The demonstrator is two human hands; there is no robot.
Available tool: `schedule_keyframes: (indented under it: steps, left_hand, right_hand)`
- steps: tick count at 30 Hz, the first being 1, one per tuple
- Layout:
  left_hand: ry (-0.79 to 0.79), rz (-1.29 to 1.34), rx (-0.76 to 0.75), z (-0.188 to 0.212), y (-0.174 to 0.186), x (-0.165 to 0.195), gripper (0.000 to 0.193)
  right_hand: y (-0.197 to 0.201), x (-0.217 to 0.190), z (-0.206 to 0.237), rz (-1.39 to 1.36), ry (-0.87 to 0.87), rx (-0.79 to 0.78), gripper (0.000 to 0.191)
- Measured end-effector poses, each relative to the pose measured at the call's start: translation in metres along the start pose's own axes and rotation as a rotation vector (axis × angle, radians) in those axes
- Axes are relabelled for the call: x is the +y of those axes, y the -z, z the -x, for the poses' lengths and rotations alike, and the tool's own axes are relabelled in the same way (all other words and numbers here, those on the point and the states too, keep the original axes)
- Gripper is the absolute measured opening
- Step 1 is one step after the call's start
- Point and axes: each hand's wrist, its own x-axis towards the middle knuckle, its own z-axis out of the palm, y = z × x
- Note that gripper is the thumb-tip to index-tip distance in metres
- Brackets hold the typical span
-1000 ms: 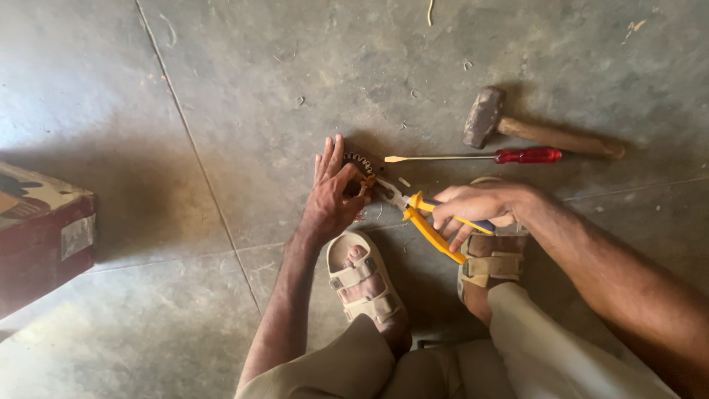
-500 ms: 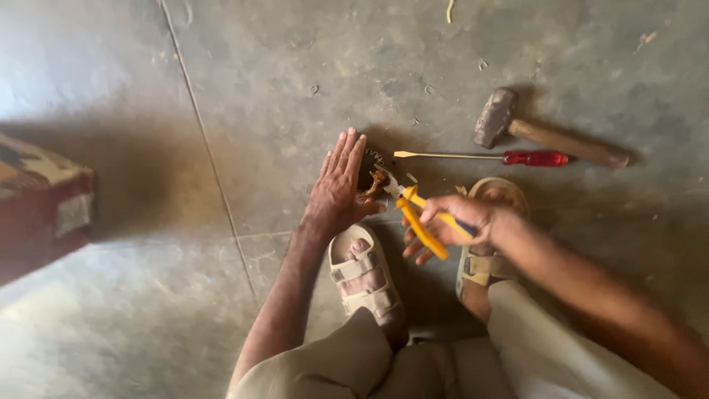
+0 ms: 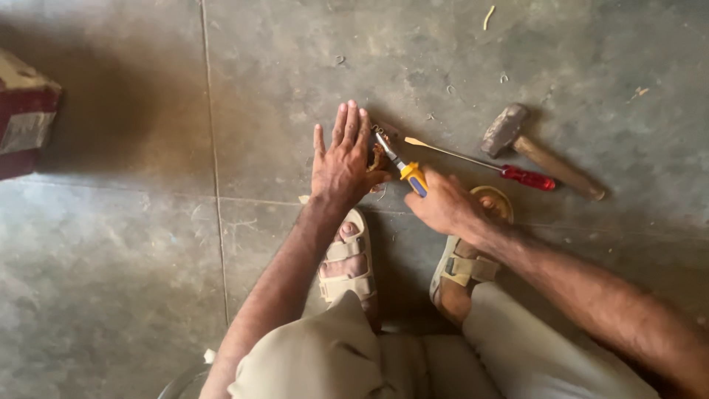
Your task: The person sits on the floor and uses a hammer, pliers, and a screwdriver to remove copper windings from a square metal core. They repeatedly strike the pliers with the hammer, pry with the screwdriver, and pull out wire sections by hand.
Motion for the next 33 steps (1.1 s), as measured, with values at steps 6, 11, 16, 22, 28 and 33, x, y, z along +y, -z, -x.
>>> schedule_keyframes:
  steps: [6,11,16,22,28,33]
  left_hand:
    - [0.143,0.096,-0.029,0.005,0.009,-0.001,0.125]
    - [0.160,0.048,-0.035,0.003,0.014,0.005,0.122]
    - [0.109,0.082,-0.110,0.007,0.025,-0.002,0.132]
    - [0.057,0.036,-0.148,0.007,0.026,-0.012,0.137]
    - [0.025,-0.059,-0.054,0.003,0.005,-0.012,0.131]
    - [-0.012,-0.083,0.014,0.001,-0.003,-0.021,0.125]
  right_hand:
    - [0.046,-0.030,-0.013,0.413,0.061,-0.039,0.040]
    - [0.050,-0.043,-0.006,0.165,-0.105,-0.024,0.040]
    - [0.036,-0.029,0.005,0.103,-0.137,0.020,0.042]
    - [0.026,0.003,-0.004,0.045,-0.114,-0.098,0.034]
    - [0.018,0.024,0.014,0.073,0.070,0.162,0.030]
    - [0.026,0.033,0.026,-0.503,-0.260,-0.203,0.015]
